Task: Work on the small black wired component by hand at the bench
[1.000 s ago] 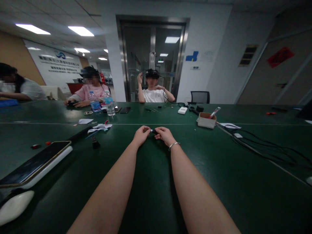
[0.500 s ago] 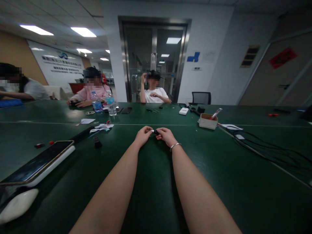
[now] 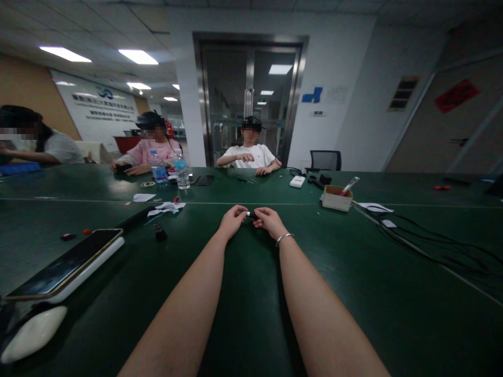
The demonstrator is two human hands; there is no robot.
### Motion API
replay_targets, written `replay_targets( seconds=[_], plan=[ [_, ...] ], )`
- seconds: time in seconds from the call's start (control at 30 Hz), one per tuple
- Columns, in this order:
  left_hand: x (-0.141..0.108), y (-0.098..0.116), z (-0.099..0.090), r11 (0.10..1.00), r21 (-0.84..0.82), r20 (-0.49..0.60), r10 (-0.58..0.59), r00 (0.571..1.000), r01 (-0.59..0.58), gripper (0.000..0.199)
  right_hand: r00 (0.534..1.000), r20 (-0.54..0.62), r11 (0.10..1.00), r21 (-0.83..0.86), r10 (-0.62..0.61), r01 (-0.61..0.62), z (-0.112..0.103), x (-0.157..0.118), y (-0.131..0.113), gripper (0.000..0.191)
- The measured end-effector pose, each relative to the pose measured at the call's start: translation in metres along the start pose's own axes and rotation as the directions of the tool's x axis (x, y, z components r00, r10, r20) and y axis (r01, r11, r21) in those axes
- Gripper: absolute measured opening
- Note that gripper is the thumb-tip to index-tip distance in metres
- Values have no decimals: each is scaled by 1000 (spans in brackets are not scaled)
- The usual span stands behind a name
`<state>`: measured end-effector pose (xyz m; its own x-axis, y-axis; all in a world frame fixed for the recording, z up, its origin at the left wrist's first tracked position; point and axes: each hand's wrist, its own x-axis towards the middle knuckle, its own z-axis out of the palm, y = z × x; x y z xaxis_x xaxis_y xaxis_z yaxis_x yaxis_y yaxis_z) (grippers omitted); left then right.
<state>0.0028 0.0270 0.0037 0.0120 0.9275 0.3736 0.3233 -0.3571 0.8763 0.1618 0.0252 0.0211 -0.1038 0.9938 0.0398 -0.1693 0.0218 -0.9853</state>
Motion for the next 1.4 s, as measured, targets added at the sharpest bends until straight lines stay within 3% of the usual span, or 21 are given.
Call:
replay_targets(
  seconds=[0.33, 0.47, 0.8, 1.07, 1.4],
  plan=[
    [-2, 3, 1, 995, 27, -51, 94, 994, -93, 14, 1000, -12, 1000, -7, -14, 14, -1, 3, 4, 5],
    [-3, 5, -1, 998, 0, -37, 62, 997, -62, 22, 1000, -4, 1000, -9, -15, 15, -1, 3, 5, 6],
    [1, -2, 1, 1000, -19, 18, -21, 1000, 22, 18, 1000, -4, 1000, -9, -18, 18, -2, 3, 4, 5],
    [-1, 2, -1, 1000, -4, -23, 29, 999, -29, 16, 1000, 4, 1000, -1, -30, 30, -2, 4, 5, 6],
    [0, -2, 0, 1000, -9, 17, 12, 1000, -12, 23, 1000, -4, 1000, 7, -23, 23, -1, 3, 4, 1]
  ],
)
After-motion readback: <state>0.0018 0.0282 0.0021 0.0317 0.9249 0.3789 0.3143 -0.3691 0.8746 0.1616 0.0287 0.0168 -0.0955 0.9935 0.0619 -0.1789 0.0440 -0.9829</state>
